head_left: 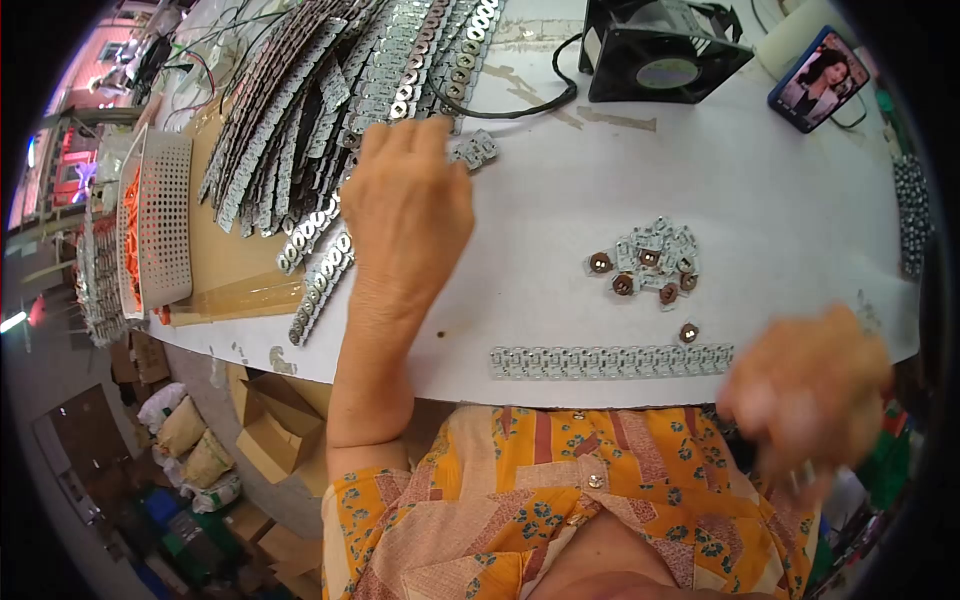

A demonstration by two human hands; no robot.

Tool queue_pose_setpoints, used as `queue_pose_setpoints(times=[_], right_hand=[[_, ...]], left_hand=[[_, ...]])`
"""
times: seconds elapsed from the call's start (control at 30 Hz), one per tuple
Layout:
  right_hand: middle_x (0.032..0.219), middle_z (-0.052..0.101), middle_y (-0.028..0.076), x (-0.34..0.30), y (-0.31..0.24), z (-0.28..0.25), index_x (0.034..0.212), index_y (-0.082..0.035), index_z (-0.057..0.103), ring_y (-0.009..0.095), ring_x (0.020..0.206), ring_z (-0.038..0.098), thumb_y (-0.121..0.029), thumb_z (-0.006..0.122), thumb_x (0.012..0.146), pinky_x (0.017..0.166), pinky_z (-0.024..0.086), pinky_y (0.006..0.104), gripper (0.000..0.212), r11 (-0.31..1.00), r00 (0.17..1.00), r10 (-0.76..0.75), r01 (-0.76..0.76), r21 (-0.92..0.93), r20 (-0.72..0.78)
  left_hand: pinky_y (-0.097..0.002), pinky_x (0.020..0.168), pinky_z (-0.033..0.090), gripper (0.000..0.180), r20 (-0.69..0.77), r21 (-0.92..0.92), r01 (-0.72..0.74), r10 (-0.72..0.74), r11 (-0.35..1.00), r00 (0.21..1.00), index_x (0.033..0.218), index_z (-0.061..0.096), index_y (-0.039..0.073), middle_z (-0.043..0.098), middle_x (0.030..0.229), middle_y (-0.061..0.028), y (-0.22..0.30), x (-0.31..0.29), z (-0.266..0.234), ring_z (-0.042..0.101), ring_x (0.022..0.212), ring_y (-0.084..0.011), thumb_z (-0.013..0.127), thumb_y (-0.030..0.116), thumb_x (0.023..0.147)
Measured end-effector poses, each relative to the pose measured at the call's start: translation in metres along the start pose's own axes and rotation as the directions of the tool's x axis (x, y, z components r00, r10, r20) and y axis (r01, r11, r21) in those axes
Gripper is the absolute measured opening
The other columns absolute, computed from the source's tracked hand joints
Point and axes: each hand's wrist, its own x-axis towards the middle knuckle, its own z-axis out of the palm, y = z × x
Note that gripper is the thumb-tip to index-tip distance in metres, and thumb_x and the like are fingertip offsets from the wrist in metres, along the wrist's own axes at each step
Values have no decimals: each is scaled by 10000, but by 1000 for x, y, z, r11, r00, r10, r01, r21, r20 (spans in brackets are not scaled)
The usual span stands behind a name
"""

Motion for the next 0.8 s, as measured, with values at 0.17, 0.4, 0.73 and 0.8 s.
queue_pose_setpoints(times=[0.17, 0.4, 0.73, 0.8], right_hand=[[745, 736, 95, -10, -24, 24, 890, -46, 751, 157, 622, 707, -36, 868, 790, 731, 633, 219, 154, 824, 983, -155, 184, 536, -99], [675, 713, 75, -2, -57, 26, 755, -76, 648, 165, 592, 682, -49, 840, 823, 592, 599, 280, 205, 853, 855, 406, -229, 470, -322], [617, 678, 87, -9, -58, 22, 740, -70, 629, 226, 468, 609, -226, 856, 844, 527, 580, 348, 294, 907, 917, 308, -204, 367, -252], [611, 675, 89, -15, -44, 21, 739, -69, 627, 233, 455, 602, -243, 857, 846, 521, 579, 355, 308, 907, 933, 287, -193, 373, -216]], left_hand=[[-400, 805, 546, 292, 109, -68, 11, -3, 998, 994, 1092, 709, 49, 730, 996, -117, -14, -8, 4, 675, 929, -315, 774, 34, 808], [-389, 753, 559, 394, 41, -434, -259, 306, 863, 951, 1081, 693, 40, 705, 967, -103, 39, -9, 29, 672, 907, -307, 815, 2, 709], [-387, 709, 543, 385, 340, -251, -59, 145, 966, 929, 1098, 709, 18, 687, 989, -112, -21, -18, -15, 667, 814, -286, 866, 136, 767], [-377, 711, 541, 359, 308, -265, -80, 163, 961, 937, 1084, 706, 9, 679, 950, -111, -29, -23, -15, 676, 801, -285, 855, 145, 786]])
